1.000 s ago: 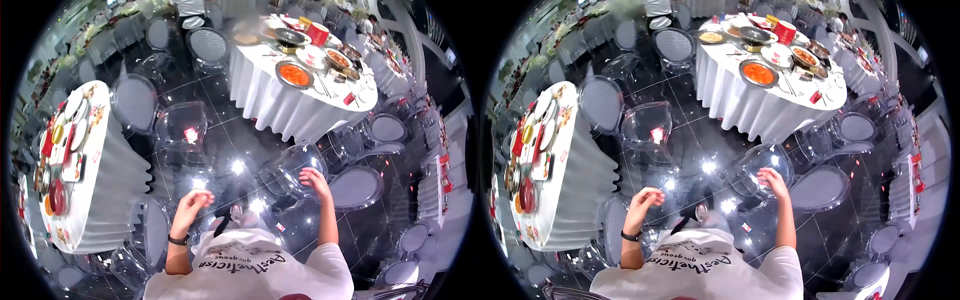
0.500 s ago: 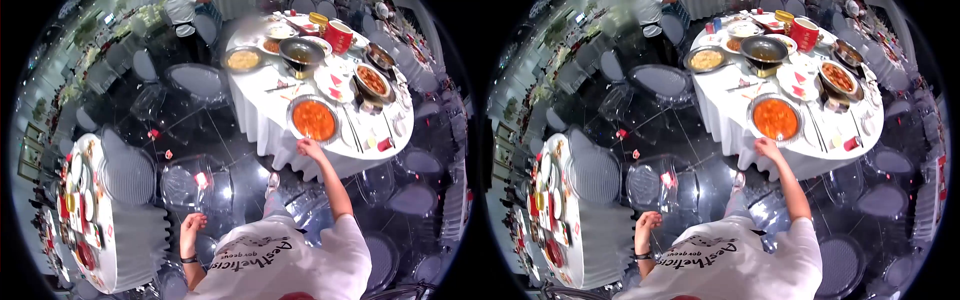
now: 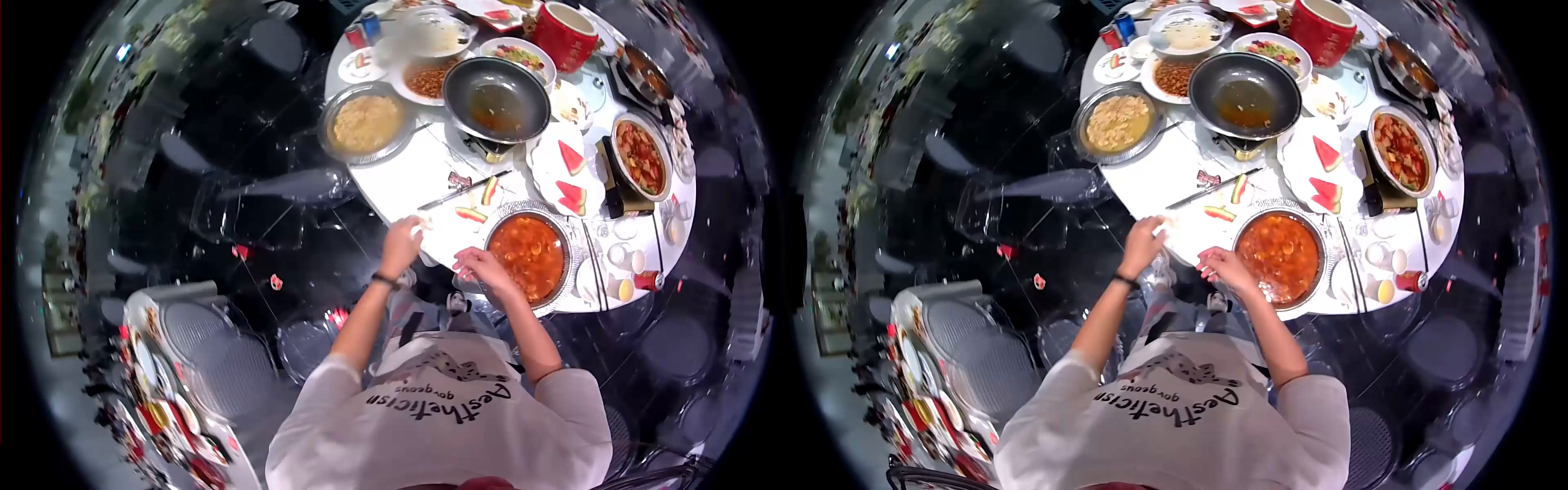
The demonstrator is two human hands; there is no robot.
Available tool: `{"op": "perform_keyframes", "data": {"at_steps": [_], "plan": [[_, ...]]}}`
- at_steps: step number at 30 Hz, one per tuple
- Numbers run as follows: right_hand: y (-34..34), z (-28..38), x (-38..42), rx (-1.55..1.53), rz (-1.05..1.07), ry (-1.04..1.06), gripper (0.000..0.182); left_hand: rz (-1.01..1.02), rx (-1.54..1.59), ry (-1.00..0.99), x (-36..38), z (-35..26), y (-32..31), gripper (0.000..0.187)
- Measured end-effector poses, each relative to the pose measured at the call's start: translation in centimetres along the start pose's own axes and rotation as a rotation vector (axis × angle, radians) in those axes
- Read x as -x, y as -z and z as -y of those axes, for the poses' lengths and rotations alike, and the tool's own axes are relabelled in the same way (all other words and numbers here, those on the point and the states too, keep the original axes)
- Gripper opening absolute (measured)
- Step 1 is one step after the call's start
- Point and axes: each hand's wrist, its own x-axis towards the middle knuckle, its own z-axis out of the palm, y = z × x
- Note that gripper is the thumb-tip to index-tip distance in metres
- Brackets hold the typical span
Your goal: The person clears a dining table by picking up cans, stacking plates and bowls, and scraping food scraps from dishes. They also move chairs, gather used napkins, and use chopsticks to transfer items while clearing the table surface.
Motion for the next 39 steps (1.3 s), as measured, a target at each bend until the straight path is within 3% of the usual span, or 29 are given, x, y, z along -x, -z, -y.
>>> {"op": "perform_keyframes", "data": {"at_steps": [3,7,9,11,14,16,17,18,19,20,21,23,26,28,32,36,39], "plan": [[-2.0,-0.3,-2.6,-0.268,-0.072,-0.019,0.023,0.135,-0.392,-0.199,-9.6,1.7,-4.7,0.016],[-4.5,0.4,-6.6,-0.562,-0.343,-0.003,0.026,0.353,-0.653,-0.339,-14.8,5.0,-7.3,0.015],[-5.1,0.6,-9.5,-0.66,-0.516,0.068,0.025,0.413,-0.647,-0.404,-16.3,6.1,-6.7,0.015],[-5.6,0.1,-12.0,-0.715,-0.539,0.232,0.025,0.445,-0.572,-0.463,-16.9,6.2,-4.9,0.015],[-6.7,1.3,-16.4,-1.018,-0.572,0.113,0.025,0.338,-0.482,-0.601,-16.7,5.4,-1.1,0.015],[-7.0,2.0,-18.8,-1.179,-0.546,0.035,0.019,0.468,-0.4,-0.559,-16.3,3.8,2.0,0.03],[-7.3,2.3,-19.7,-1.236,-0.551,0.084,0.017,0.559,-0.387,-0.53,-16.1,3.4,3.3,0.037],[-7.6,2.7,-20.5,-1.293,-0.557,0.136,0.015,0.598,-0.183,-0.555,-16.1,3.7,4.6,0.043],[-8.2,4.2,-20.9,-1.348,-0.562,0.197,0.013,0.679,-0.079,-0.524,-16.4,4.5,5.7,0.045],[-8.8,5.7,-20.8,-1.322,-0.768,0.121,0.01,0.759,0.024,-0.485,-16.8,5.4,6.7,0.047],[-9.4,6.5,-20.6,-1.393,-0.767,0.178,0.01,0.737,0.14,-0.334,-17.2,6.5,7.6,0.042],[-9.9,6.0,-19.8,-1.456,-0.626,0.275,0.009,0.666,0.439,0.048,-18.0,9.5,9.1,0.034],[-12.4,7.7,-18.2,-1.476,-0.777,0.274,0.007,0.439,0.956,0.618,-19.2,15.2,11.0,0.024],[-14.0,7.8,-17.4,-1.453,-0.785,0.339,0.008,0.26,1.148,0.833,-19.9,17.4,12.3,0.021],[-16.4,9.5,-15.4,-1.257,-0.886,0.407,0.011,0.028,1.286,0.961,-21.3,19.7,12.1,0.015],[-17.7,11.8,-12.0,-1.07,-0.948,0.596,0.024,0.078,1.539,0.867,-22.5,26.0,9.7,0.012],[-17.0,12.2,-8.5,-0.788,-1.041,0.62,0.029,0.001,1.457,0.96,-22.6,23.3,10.1,0.015]]}}
